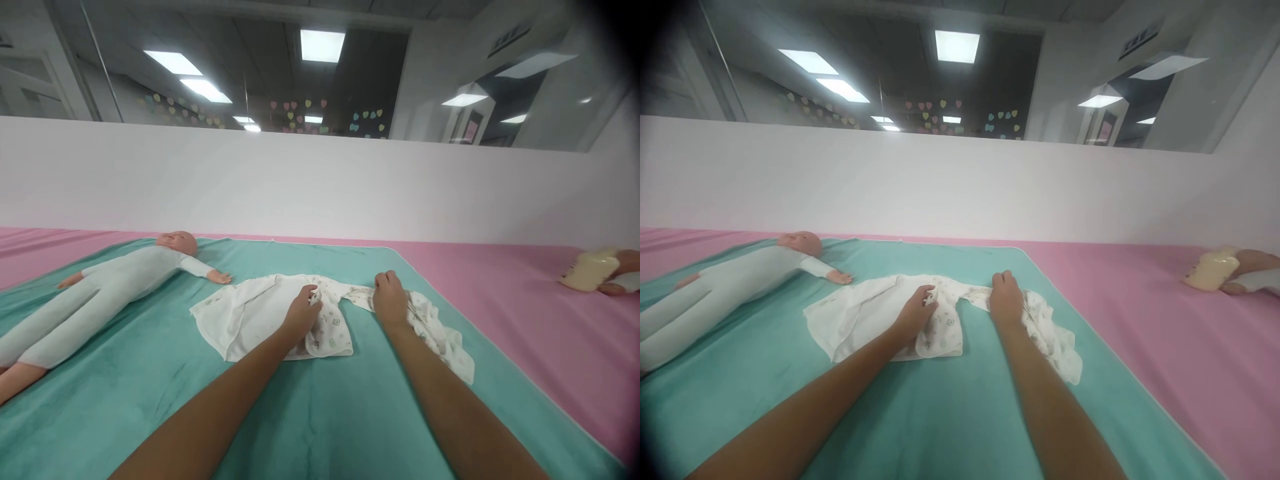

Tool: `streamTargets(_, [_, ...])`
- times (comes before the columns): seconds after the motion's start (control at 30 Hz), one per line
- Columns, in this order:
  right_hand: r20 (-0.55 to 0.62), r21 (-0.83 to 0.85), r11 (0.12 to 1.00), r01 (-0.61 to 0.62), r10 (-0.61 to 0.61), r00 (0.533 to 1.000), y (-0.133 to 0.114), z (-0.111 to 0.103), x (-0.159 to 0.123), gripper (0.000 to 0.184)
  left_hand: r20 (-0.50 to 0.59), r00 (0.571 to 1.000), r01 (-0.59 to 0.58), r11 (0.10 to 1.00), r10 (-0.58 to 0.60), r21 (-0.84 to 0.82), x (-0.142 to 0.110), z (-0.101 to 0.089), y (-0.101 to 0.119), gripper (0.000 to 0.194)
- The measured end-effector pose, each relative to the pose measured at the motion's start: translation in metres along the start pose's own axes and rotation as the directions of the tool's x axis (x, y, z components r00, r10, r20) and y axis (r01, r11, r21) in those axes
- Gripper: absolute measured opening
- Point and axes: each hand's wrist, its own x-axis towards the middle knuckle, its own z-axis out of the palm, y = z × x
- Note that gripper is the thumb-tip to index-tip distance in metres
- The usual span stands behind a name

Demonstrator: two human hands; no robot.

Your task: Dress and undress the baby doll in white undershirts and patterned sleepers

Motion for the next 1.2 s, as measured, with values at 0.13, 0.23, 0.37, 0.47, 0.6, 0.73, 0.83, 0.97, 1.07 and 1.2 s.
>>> streamTargets(0.13, [0.036, 0.078, 0.98, -0.182, 0.179, 0.983, 0.008, 0.0, 0.006, 0.021, 0.018, 1.0, -0.009, 1.0, 0.009, 0.016, 0.001, -0.001, -0.001, 0.042])
streamTargets(0.23, [0.313, 0.013, 0.951, -0.31, 0.29, 0.904, 0.015, -0.003, 0.013, 0.035, 0.012, 1.0, -0.015, 1.0, 0.014, 0.017, 0.002, -0.001, -0.001, 0.041])
streamTargets(0.37, [0.489, -0.01, 0.943, -0.333, 0.295, 0.821, 0.022, -0.006, 0.019, 0.043, 0.016, 1.0, -0.007, 1.0, 0.007, 0.002, 0.002, -0.001, 0.0, 0.04])
streamTargets(0.47, [0.533, 0.175, 0.913, -0.369, 0.228, 0.815, 0.022, -0.004, 0.016, 0.035, 0.011, 1.0, -0.002, 1.0, 0.002, -0.004, 0.002, -0.001, 0.0, 0.039])
streamTargets(0.6, [0.497, 0.469, 0.772, -0.43, 0.171, 0.85, 0.021, -0.002, 0.009, 0.035, 0.014, 1.0, -0.001, 1.0, 0.001, 0.011, 0.001, -0.001, 0.002, 0.04])
streamTargets(0.73, [0.493, 0.583, 0.632, -0.51, 0.224, 0.841, 0.021, -0.005, 0.009, 0.038, 0.005, 1.0, 0.009, 1.0, -0.009, -0.003, -0.001, -0.002, 0.003, 0.039])
streamTargets(0.83, [0.469, 0.675, 0.511, -0.532, 0.259, 0.844, 0.024, -0.007, 0.01, 0.042, 0.016, 1.0, 0.021, 1.0, -0.021, -0.001, -0.001, -0.003, 0.004, 0.039])
streamTargets(0.97, [0.423, 0.789, 0.331, -0.518, 0.32, 0.848, 0.028, -0.005, 0.011, 0.039, 0.027, 0.999, 0.02, 1.0, -0.02, -0.011, -0.003, -0.004, 0.005, 0.04])
streamTargets(1.07, [0.422, 0.822, 0.251, -0.511, 0.335, 0.842, 0.032, 0.002, 0.011, 0.038, 0.016, 0.999, 0.029, 0.999, -0.029, -0.027, -0.003, -0.004, 0.007, 0.041])
streamTargets(1.2, [0.37, 0.771, 0.399, -0.496, 0.353, 0.859, 0.035, 0.012, 0.011, 0.034, 0.006, 0.999, 0.044, 0.997, -0.044, -0.061, -0.005, -0.004, 0.008, 0.041])
